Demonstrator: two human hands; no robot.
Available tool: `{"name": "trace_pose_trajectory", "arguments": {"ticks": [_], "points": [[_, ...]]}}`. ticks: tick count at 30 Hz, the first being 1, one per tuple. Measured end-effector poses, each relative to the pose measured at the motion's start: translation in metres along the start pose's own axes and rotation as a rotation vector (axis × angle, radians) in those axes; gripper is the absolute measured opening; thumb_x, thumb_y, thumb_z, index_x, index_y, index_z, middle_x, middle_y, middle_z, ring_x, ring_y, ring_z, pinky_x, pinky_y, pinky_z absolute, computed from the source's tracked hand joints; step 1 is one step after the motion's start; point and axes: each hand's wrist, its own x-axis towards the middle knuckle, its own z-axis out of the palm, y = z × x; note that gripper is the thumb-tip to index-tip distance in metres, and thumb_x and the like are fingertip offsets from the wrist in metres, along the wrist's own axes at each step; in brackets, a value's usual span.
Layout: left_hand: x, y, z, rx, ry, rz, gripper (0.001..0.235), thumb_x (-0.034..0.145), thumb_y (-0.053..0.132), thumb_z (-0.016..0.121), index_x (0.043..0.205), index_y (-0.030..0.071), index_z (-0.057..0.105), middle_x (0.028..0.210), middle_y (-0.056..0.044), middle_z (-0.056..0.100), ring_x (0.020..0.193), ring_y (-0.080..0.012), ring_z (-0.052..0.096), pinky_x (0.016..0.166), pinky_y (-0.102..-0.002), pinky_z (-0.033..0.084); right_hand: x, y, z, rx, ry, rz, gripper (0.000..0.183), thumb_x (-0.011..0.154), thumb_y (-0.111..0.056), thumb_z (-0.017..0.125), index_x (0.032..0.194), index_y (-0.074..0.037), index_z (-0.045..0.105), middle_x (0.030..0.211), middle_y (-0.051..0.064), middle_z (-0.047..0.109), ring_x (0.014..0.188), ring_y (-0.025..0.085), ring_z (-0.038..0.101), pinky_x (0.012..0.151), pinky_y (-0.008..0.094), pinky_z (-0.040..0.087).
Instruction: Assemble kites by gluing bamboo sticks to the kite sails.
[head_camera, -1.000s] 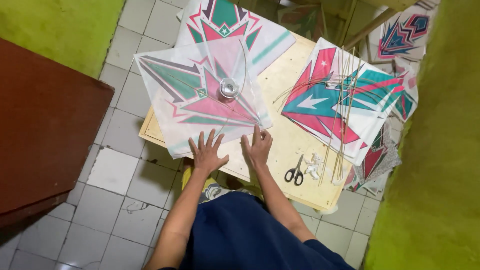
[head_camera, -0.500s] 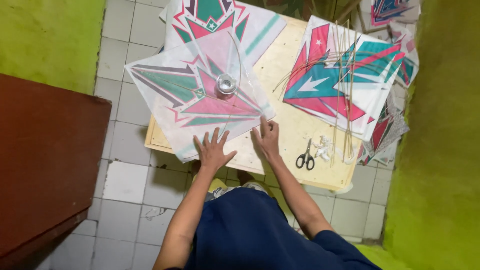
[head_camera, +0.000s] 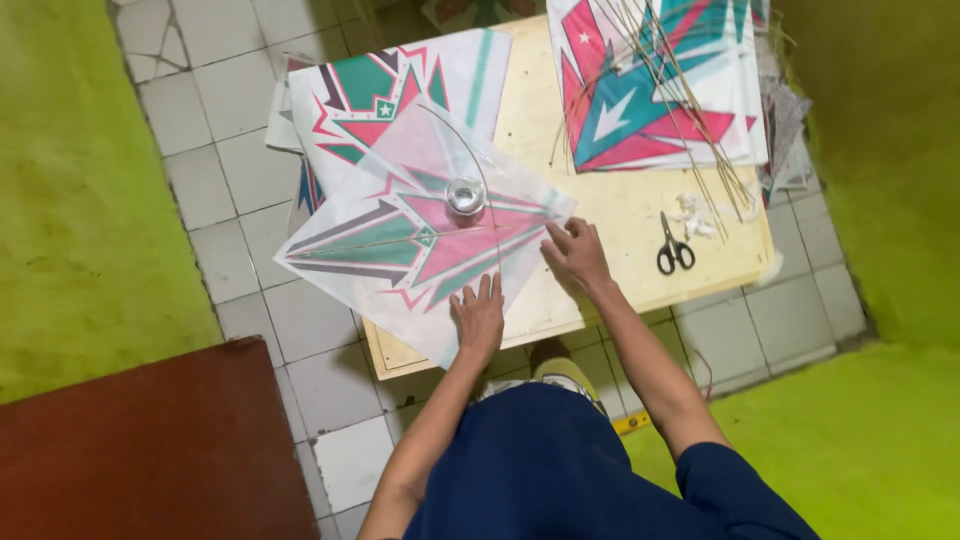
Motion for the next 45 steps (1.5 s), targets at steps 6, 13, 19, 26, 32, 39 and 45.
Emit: {"name": "trace_pose_trajectory", "arguments": {"ticks": [6, 13, 19, 26, 32, 39, 45], "points": [[0.001, -0.012, -0.017, -0.027, -0.05, 0.127, 0.06, 0.1, 0.025, 0.061, 0.156, 0.015, 0.043, 0.137, -0.011, 0.055, 0.095, -0.0312, 0.054, 0.075, -0.047, 0.041, 0.003, -0.003, 0.023, -0.134, 0.102, 0.018, 0.055, 0.104, -0.051, 0.043, 0.142, -0.017, 0.065, 0.123, 0.017, 0.056, 0.113, 0.035, 0.055, 0.098, 0.045, 0.048], [0.005, -0.012, -0.013, -0.07, -0.14, 0.094, 0.06, 0.098, 0.024, 0.064, 0.154, 0.017, 0.044, 0.135, -0.009, 0.053, 0.1, -0.0314, 0.053, 0.075, -0.047, 0.041, -0.015, -0.011, 0.022, -0.217, 0.116, -0.046, 0.055, 0.102, -0.052, 0.047, 0.138, -0.015, 0.066, 0.131, 0.019, 0.055, 0.119, 0.04, 0.055, 0.096, 0.049, 0.05], [0.013, -0.008, -0.025, -0.202, -0.26, 0.047, 0.057, 0.099, 0.018, 0.062, 0.153, 0.017, 0.045, 0.138, -0.012, 0.048, 0.109, -0.0348, 0.051, 0.08, -0.051, 0.048, -0.001, -0.01, 0.023, -0.196, 0.104, 0.026, 0.062, 0.104, -0.056, 0.037, 0.144, -0.015, 0.06, 0.127, 0.017, 0.055, 0.114, 0.036, 0.055, 0.092, 0.046, 0.051], [0.017, -0.009, -0.032, -0.191, -0.307, -0.002, 0.056, 0.098, 0.024, 0.065, 0.152, 0.023, 0.05, 0.136, -0.007, 0.049, 0.113, -0.0329, 0.051, 0.084, -0.05, 0.047, -0.003, -0.013, 0.019, -0.205, 0.052, -0.013, 0.067, 0.102, -0.058, 0.037, 0.141, -0.01, 0.061, 0.124, 0.02, 0.054, 0.112, 0.039, 0.055, 0.089, 0.046, 0.051], [0.02, -0.008, -0.038, -0.205, -0.299, -0.022, 0.055, 0.098, 0.025, 0.065, 0.151, 0.024, 0.052, 0.138, -0.007, 0.05, 0.114, -0.0341, 0.051, 0.089, -0.05, 0.046, -0.009, -0.011, 0.004, -0.193, 0.049, -0.162, 0.058, 0.101, -0.052, 0.045, 0.135, -0.01, 0.066, 0.124, 0.021, 0.054, 0.11, 0.041, 0.057, 0.089, 0.046, 0.053], [0.016, -0.006, -0.021, -0.184, -0.291, -0.103, 0.053, 0.097, 0.03, 0.064, 0.149, 0.034, 0.053, 0.139, -0.003, 0.05, 0.117, -0.0332, 0.05, 0.09, -0.049, 0.047, -0.001, 0.0, -0.025, -0.1, -0.031, -0.12, 0.057, 0.105, -0.052, 0.037, 0.137, -0.015, 0.066, 0.132, 0.018, 0.051, 0.113, 0.036, 0.055, 0.091, 0.041, 0.052], [0.014, 0.003, -0.027, -0.192, -0.296, -0.166, 0.056, 0.095, 0.026, 0.066, 0.149, 0.035, 0.054, 0.139, -0.002, 0.051, 0.119, -0.0337, 0.05, 0.093, -0.048, 0.048, 0.008, 0.021, -0.045, -0.084, -0.012, -0.162, 0.051, 0.105, -0.048, 0.039, 0.133, -0.018, 0.069, 0.132, 0.019, 0.053, 0.114, 0.035, 0.057, 0.091, 0.039, 0.056]]}}
